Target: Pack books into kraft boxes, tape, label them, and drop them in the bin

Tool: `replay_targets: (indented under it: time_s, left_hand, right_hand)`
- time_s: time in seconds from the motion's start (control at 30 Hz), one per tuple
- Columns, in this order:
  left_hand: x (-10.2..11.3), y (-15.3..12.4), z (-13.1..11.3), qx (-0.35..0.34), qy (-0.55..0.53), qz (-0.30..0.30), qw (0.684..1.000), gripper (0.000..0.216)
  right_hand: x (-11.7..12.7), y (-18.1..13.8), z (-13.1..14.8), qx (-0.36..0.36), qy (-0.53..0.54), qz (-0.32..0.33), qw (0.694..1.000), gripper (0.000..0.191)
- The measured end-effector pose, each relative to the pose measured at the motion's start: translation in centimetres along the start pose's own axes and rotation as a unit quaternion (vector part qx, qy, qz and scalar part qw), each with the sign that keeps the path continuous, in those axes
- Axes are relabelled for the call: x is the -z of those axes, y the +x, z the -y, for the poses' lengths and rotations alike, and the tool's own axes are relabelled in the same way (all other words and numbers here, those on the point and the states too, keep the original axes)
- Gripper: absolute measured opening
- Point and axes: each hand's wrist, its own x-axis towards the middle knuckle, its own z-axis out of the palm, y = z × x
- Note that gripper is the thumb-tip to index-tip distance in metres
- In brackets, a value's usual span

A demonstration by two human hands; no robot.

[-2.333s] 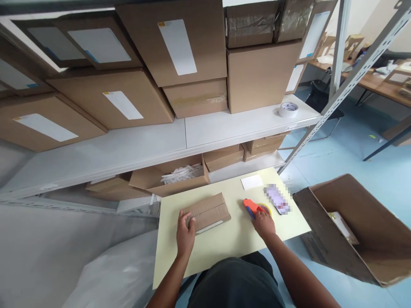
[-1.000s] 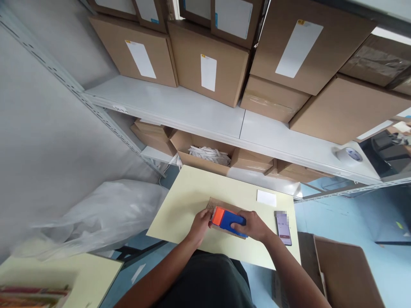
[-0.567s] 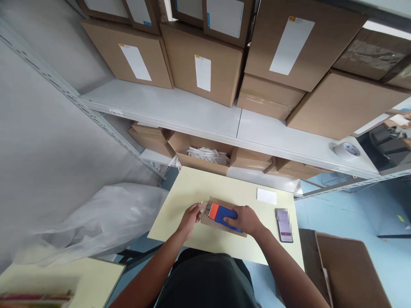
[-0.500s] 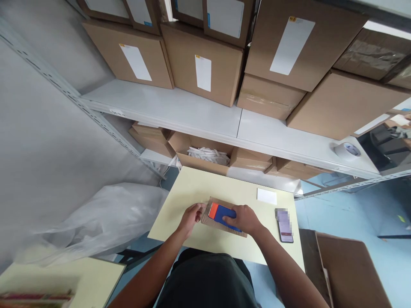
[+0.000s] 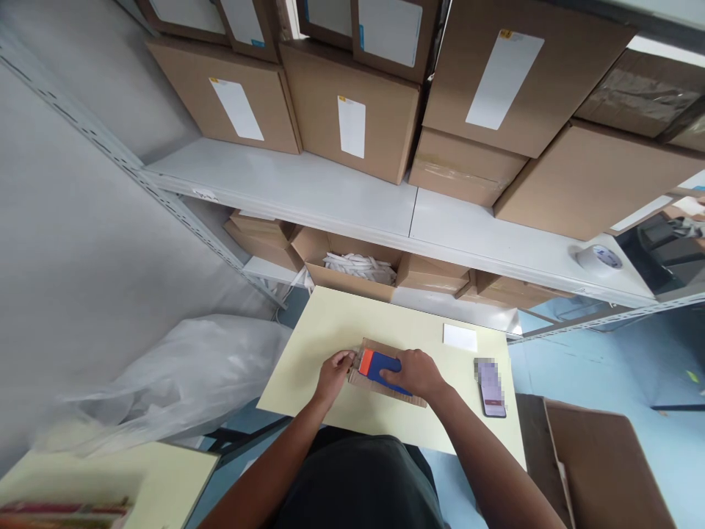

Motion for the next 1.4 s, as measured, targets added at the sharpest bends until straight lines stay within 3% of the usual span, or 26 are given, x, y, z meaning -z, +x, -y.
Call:
replay_targets:
  time_s: [0.17, 0.3, 0.37, 0.5, 0.67, 0.9, 1.2, 1.4]
  left_hand:
    - [-0.6, 0.5, 1.5, 0.018, 0.02, -0.02, 0.999, 0.038]
    - [0.4, 0.3, 2.0, 0.048, 0.066, -0.07, 0.994, 0.029]
    - [0.8, -0.6, 1.6, 0.021, 0.073, -0.082, 0.994, 0.03]
    - [0.0, -2.8, 0.8, -0.1, 0.055, 0.021, 0.993, 0.048]
    - [-0.6, -2.9, 1.3, -0.147, 0.119, 0.138, 0.972, 0.077]
    - [-0.3, 1.0, 0.1, -0.316, 0.326, 0.167, 0.875, 0.118]
    - [-1.0, 2.4, -0.2, -0.404, 0.505, 0.141, 0.75, 0.091]
    - [-1.3, 2.1, -0.9, -0.396, 0.546, 0.13, 0.727, 0.091]
  right_hand:
    - [0.3, 0.0, 0.3, -0.009, -0.001, 0.009, 1.0, 0.043]
    - [0.2, 0.1, 0.3, -0.015, -0.011, 0.007, 1.0, 0.046]
    - [0.1, 0.2, 0.3, -0.016, -0.008, 0.009, 1.0, 0.046]
    - [0.0, 0.4, 0.2, -0.023, -0.002, 0.01, 1.0, 0.046]
    - [0.4, 0.6, 0.1, -0.036, 0.012, 0.001, 0.999, 0.05]
    - [1.1, 0.7, -0.4, -0.055, 0.048, 0.008, 0.997, 0.055]
    - [2.4, -0.1, -2.3, -0.015, 0.07, 0.021, 0.997, 0.06]
    - [1.9, -3.2, -8.6, -0.008, 0.108, 0.03, 0.994, 0.053]
